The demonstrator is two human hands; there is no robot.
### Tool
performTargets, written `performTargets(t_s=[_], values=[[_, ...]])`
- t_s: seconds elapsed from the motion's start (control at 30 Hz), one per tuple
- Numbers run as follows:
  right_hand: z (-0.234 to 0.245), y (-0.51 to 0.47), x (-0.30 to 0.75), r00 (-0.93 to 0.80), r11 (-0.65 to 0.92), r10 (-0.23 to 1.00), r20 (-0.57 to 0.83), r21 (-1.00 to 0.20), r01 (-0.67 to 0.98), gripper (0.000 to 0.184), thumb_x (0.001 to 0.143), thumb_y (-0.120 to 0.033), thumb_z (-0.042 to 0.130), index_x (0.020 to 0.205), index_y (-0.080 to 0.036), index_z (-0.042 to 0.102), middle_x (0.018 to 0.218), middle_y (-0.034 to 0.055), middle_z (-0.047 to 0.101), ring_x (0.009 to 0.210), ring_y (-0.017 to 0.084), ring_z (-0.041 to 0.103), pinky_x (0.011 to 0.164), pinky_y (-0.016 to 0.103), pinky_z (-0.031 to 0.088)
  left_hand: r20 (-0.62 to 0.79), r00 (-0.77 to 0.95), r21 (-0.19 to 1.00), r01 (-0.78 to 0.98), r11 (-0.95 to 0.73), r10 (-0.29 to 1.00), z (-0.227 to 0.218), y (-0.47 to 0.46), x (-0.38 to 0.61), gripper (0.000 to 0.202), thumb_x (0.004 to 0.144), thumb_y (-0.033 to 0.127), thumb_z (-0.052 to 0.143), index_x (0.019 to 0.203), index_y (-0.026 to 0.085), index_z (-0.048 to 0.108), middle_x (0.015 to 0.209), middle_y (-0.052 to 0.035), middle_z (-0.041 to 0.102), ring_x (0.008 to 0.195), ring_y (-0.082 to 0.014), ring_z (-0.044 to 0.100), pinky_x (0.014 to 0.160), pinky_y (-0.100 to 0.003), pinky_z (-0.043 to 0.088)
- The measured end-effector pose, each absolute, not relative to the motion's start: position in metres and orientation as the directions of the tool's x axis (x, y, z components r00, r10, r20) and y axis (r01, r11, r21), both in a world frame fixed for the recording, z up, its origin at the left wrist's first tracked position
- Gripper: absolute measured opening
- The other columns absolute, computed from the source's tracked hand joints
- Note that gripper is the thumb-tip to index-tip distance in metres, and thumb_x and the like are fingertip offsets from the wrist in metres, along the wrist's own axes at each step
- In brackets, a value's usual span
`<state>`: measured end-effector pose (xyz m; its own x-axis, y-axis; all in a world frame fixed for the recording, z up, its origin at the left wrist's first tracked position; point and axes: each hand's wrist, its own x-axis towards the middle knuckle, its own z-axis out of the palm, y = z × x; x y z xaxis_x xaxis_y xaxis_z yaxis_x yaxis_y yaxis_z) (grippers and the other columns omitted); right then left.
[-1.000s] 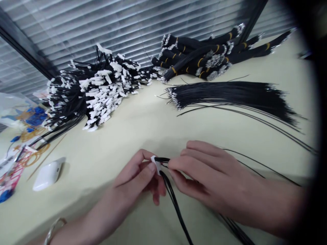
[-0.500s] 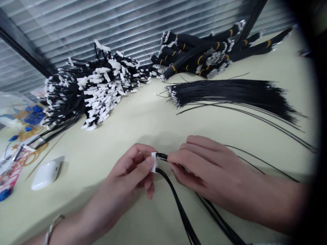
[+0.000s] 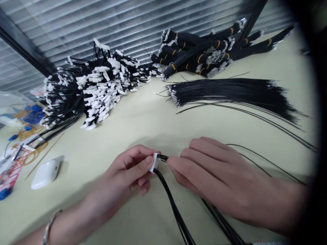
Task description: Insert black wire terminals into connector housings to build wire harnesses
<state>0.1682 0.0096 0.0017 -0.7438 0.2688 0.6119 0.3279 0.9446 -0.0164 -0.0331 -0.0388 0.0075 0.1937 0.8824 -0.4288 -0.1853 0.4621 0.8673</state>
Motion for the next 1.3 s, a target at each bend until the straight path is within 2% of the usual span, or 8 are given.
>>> performTargets(t_s=[0.3, 0.5, 0.87, 1.1, 1.3], values=[[0.0039, 0.0080, 0.1695, -0.753, 0.941, 0.237, 0.614, 0.047, 0.335, 0.024, 0.091, -0.008, 0.042, 0.081, -0.012, 0.064, 0.069, 0.0055, 0.060, 0.065, 0.020, 0.053, 0.057, 0.035, 0.043, -0.433, 0.254, 0.851, -0.200, 0.485, 0.865, 0.0044, -0.0342, -0.0375, 0.006, 0.088, 0.023, 0.062, 0.089, 0.018, 0.065, 0.068, 0.0041, 0.046, 0.053, -0.0024, 0.040, 0.047, -0.012, 0.035], [0.0006, 0.0087, 0.1668, -0.717, 0.948, 0.236, 0.656, 0.006, 0.318, 0.015, 0.087, -0.007, 0.051, 0.084, -0.007, 0.065, 0.063, 0.0046, 0.056, 0.062, 0.019, 0.051, 0.057, 0.034, 0.044, -0.406, 0.253, 0.871, -0.183, 0.455, 0.878, 0.0030, -0.0338, -0.0378, 0.006, 0.087, 0.023, 0.063, 0.087, 0.018, 0.065, 0.068, 0.0042, 0.048, 0.051, -0.0021, 0.043, 0.045, -0.012, 0.035], [-0.0022, 0.0079, 0.1653, -0.704, 0.948, 0.239, 0.669, -0.005, 0.318, 0.015, 0.089, -0.007, 0.050, 0.085, -0.006, 0.064, 0.065, 0.0053, 0.057, 0.065, 0.019, 0.052, 0.062, 0.035, 0.046, -0.395, 0.229, 0.892, -0.135, 0.431, 0.890, 0.0002, -0.0343, -0.0376, 0.007, 0.085, 0.024, 0.065, 0.087, 0.018, 0.065, 0.070, 0.0034, 0.051, 0.051, -0.0017, 0.045, 0.046, -0.012, 0.037], [-0.0039, 0.0082, 0.1657, -0.716, 0.945, 0.254, 0.650, -0.010, 0.326, 0.014, 0.088, -0.008, 0.051, 0.085, -0.006, 0.065, 0.066, 0.0053, 0.056, 0.067, 0.021, 0.054, 0.063, 0.037, 0.046, -0.385, 0.251, 0.890, -0.154, 0.429, 0.888, -0.0015, -0.0357, -0.0389, 0.005, 0.086, 0.023, 0.064, 0.087, 0.018, 0.064, 0.069, 0.0036, 0.051, 0.051, -0.0016, 0.047, 0.046, -0.012, 0.037], [-0.0049, 0.0095, 0.1651, -0.718, 0.942, 0.269, 0.642, -0.019, 0.336, 0.013, 0.088, -0.009, 0.051, 0.080, -0.010, 0.062, 0.064, 0.0030, 0.052, 0.062, 0.019, 0.048, 0.060, 0.035, 0.042, -0.377, 0.268, 0.889, -0.163, 0.428, 0.886, -0.0014, -0.0351, -0.0382, 0.006, 0.087, 0.024, 0.063, 0.089, 0.018, 0.064, 0.069, 0.0039, 0.050, 0.052, -0.0022, 0.045, 0.047, -0.013, 0.037]])
